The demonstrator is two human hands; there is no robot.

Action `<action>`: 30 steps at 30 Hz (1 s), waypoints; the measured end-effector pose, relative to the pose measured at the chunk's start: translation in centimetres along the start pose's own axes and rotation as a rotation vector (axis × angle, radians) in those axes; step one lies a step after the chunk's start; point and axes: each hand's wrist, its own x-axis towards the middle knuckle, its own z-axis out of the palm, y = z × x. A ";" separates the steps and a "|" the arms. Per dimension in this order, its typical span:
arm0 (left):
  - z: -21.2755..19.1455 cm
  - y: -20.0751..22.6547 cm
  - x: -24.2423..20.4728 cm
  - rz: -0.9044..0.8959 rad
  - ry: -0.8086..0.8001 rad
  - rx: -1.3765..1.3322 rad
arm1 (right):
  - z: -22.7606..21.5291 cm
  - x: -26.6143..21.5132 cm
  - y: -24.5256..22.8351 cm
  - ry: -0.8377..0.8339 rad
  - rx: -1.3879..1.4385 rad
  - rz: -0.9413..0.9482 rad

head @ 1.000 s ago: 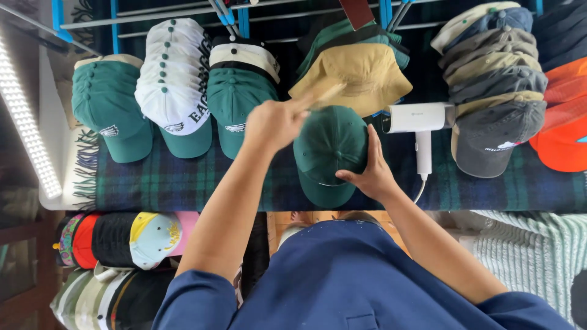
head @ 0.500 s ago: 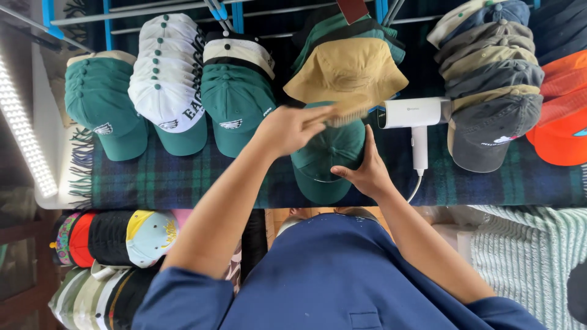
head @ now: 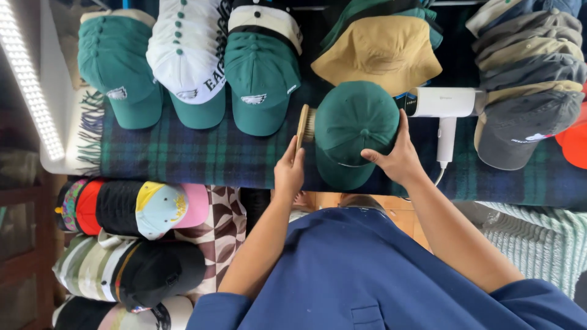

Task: Brushing, steaming, and shaping a baseball cap using a wooden form

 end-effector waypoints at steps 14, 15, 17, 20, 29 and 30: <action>-2.2 5.4 4.0 0.293 -0.024 -0.132 | -0.1 -0.1 -1.5 0.039 0.017 -0.045; -2.4 6.2 4.0 0.375 -0.098 -0.292 | 0.1 -0.3 -1.3 0.041 0.025 -0.077; -2.9 7.8 2.5 0.210 -0.269 -0.407 | 0.6 -1.0 -0.4 0.028 0.049 -0.101; -2.3 5.5 6.9 0.206 -0.298 -0.220 | 0.8 -0.5 0.1 0.058 0.058 -0.188; -2.2 4.0 -2.9 0.277 -0.097 -0.319 | 1.5 -1.2 1.0 0.109 0.030 -0.228; -1.6 2.5 -4.2 0.157 -0.050 -0.279 | 1.8 -1.2 1.2 0.115 0.034 -0.265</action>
